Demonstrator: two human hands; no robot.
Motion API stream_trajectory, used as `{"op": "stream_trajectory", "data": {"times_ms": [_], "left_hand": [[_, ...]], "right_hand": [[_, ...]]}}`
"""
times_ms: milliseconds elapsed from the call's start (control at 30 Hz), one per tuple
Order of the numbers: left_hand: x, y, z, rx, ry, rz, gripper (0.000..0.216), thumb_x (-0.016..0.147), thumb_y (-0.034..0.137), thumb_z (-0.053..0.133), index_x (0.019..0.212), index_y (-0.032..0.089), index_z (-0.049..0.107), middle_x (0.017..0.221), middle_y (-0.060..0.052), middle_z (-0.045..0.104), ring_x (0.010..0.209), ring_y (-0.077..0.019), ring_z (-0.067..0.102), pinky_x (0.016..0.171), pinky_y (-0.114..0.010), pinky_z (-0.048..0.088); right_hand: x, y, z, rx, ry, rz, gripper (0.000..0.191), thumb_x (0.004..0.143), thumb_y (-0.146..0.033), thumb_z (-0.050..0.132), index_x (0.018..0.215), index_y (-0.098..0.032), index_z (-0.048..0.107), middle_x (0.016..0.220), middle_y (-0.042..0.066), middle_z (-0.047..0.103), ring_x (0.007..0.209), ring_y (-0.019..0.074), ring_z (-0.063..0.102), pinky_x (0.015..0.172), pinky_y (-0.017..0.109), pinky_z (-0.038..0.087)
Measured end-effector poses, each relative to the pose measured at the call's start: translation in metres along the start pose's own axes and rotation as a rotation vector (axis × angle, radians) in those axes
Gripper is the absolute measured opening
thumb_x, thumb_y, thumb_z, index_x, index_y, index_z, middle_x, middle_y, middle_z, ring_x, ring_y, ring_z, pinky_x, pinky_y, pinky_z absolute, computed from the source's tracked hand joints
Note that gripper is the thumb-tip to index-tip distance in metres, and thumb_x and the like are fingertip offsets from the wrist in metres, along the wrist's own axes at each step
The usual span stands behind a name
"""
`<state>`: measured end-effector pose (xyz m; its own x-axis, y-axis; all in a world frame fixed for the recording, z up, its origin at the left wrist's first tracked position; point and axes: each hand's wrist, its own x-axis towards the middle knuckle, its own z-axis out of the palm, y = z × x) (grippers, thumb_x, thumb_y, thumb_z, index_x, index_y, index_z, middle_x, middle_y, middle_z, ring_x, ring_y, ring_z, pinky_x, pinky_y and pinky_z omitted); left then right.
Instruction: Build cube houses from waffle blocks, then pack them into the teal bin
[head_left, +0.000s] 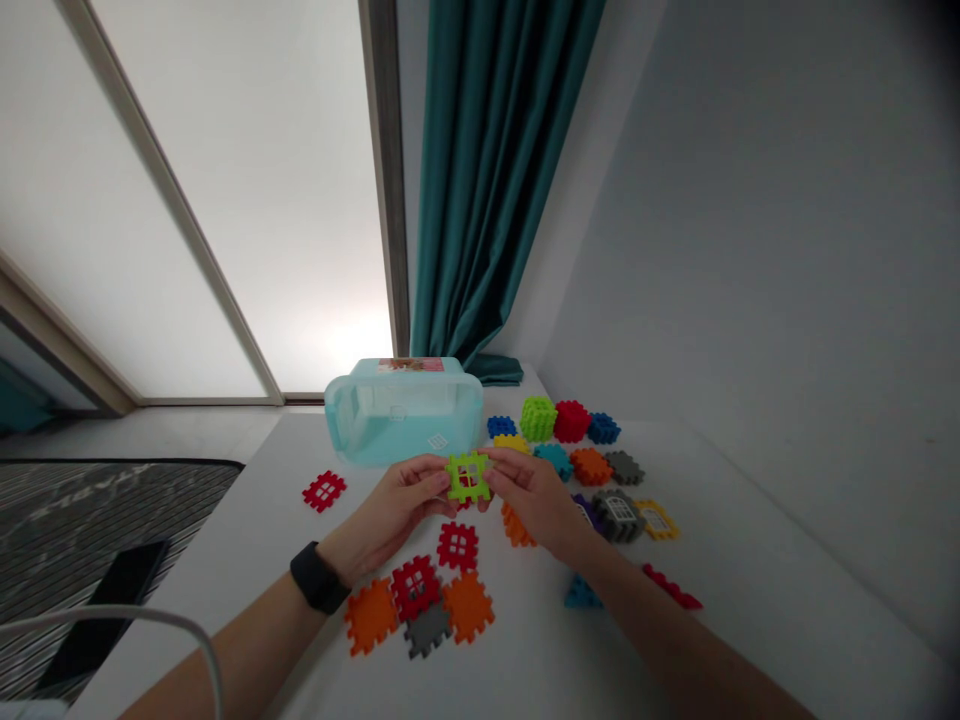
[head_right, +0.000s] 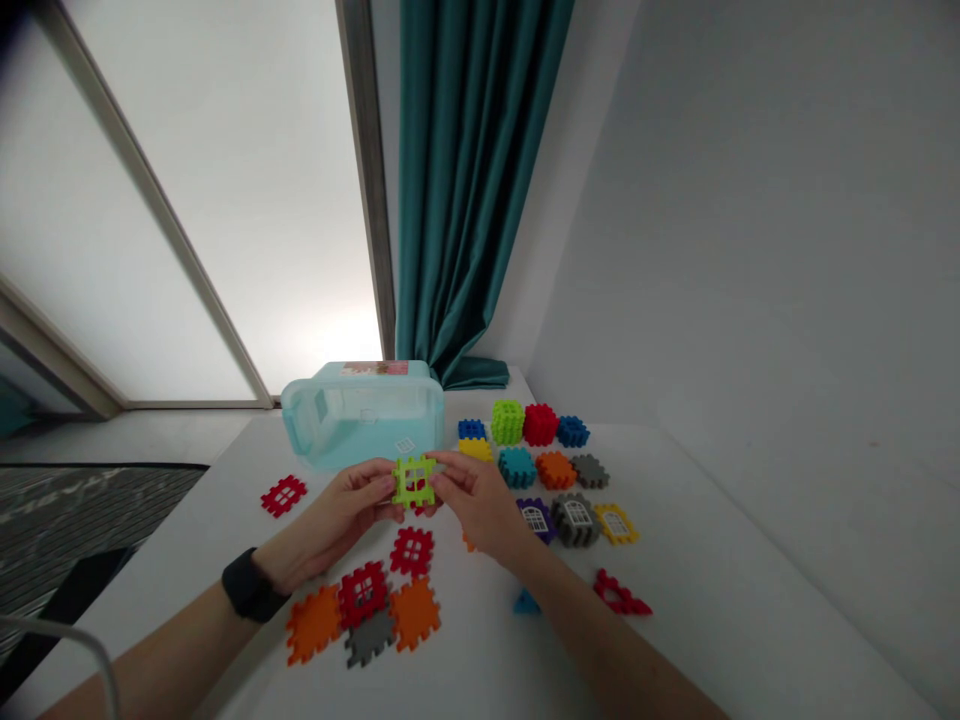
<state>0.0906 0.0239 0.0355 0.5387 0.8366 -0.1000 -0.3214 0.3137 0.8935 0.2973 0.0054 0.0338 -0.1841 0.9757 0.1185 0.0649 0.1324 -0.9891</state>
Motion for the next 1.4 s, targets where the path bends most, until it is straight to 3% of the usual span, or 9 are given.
{"op": "stream_trajectory", "data": {"times_ms": [467,633,967,1100,1267,1400], "left_hand": [[0.003,-0.004,-0.004,-0.068,0.052,-0.040,0.035,0.074,0.033,0.087,0.099,0.013,0.072,0.097,-0.009,0.075,0.081,-0.0157,0.071,0.072,-0.024,0.057],[0.003,-0.004,-0.004,-0.069,0.045,-0.035,0.035,0.075,0.033,0.087,0.099,0.013,0.071,0.097,-0.009,0.075,0.081,-0.0158,0.071,0.073,-0.024,0.058],[0.000,-0.003,-0.001,-0.045,0.067,-0.065,0.030,0.078,0.034,0.083,0.095,0.016,0.068,0.099,-0.007,0.073,0.083,-0.0164,0.070,0.072,-0.027,0.057],[-0.001,-0.003,0.001,0.035,0.084,-0.031,0.029,0.076,0.034,0.084,0.091,0.016,0.067,0.095,-0.005,0.071,0.083,-0.0152,0.067,0.075,-0.028,0.055],[-0.002,-0.001,0.003,0.191,0.085,0.048,0.024,0.078,0.034,0.081,0.087,0.016,0.067,0.089,-0.003,0.070,0.081,-0.0150,0.063,0.079,-0.029,0.052],[-0.002,0.002,0.002,0.347,0.020,0.119,0.027,0.082,0.035,0.077,0.101,0.019,0.067,0.099,-0.003,0.069,0.091,-0.0184,0.064,0.085,-0.033,0.052]], "right_hand": [[0.003,0.010,0.002,0.015,0.075,-0.024,0.029,0.084,-0.046,0.068,0.101,-0.024,0.075,0.081,0.002,0.076,0.070,0.0187,0.071,0.067,0.034,0.062],[0.003,0.008,-0.002,0.016,0.048,0.000,0.024,0.086,-0.039,0.066,0.100,-0.022,0.075,0.081,0.001,0.073,0.064,0.0135,0.065,0.065,0.029,0.058],[0.003,0.007,-0.003,-0.011,0.009,0.020,0.022,0.088,-0.040,0.064,0.094,-0.021,0.072,0.077,0.001,0.072,0.060,0.0131,0.064,0.061,0.028,0.057],[0.002,0.007,-0.004,-0.207,0.034,-0.089,0.018,0.092,-0.036,0.058,0.096,-0.021,0.067,0.078,0.001,0.072,0.066,0.0156,0.067,0.063,0.029,0.057],[-0.002,0.001,-0.006,-0.583,0.081,-0.365,0.013,0.097,-0.027,0.053,0.094,-0.022,0.064,0.087,0.004,0.071,0.077,0.0191,0.069,0.070,0.032,0.056],[-0.004,0.000,-0.008,-0.723,0.101,-0.580,0.014,0.100,-0.022,0.049,0.098,-0.022,0.062,0.092,0.007,0.068,0.088,0.0213,0.068,0.079,0.035,0.057]]}}
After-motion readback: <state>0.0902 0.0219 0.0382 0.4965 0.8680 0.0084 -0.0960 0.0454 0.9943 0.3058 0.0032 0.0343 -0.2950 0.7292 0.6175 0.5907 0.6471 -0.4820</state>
